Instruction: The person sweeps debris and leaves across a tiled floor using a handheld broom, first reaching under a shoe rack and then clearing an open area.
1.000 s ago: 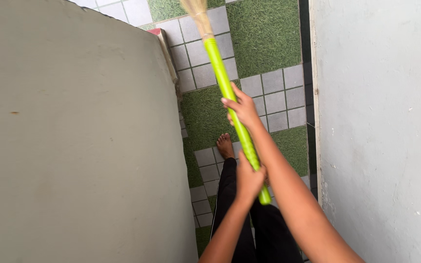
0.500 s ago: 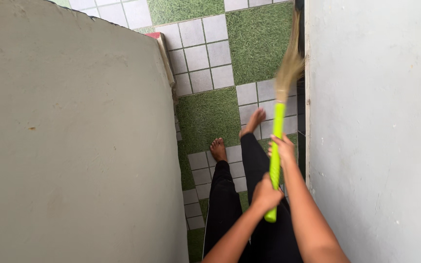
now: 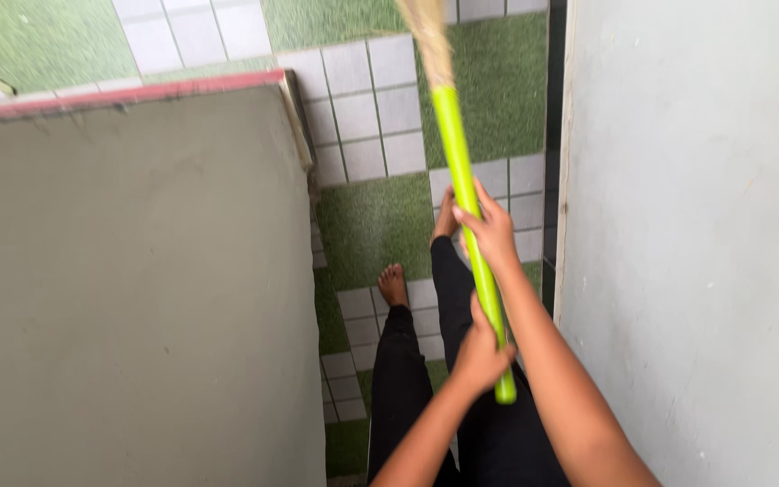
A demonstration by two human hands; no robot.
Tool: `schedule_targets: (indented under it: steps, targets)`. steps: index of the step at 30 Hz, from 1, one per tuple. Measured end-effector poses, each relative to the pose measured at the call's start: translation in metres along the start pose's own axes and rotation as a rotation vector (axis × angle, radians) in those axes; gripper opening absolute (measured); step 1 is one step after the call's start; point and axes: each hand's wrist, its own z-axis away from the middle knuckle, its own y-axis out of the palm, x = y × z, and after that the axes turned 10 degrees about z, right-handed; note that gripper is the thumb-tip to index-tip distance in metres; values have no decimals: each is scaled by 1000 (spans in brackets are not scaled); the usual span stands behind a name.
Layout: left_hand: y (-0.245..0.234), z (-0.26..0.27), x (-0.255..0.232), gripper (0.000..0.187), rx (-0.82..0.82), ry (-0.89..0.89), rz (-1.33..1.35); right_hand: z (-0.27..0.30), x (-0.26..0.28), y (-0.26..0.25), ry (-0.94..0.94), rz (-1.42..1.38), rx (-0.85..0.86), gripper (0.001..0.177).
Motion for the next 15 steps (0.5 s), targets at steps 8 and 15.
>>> schedule_targets:
  steps: [8,15]
  targets:
    - [24,-13,-36,91,59,-193,-51,-9,-58,-74,297,12,-353,71]
    - [42,-118,-57,91,-93,-240,-99,-123,-46,-81,321,123,-134,80]
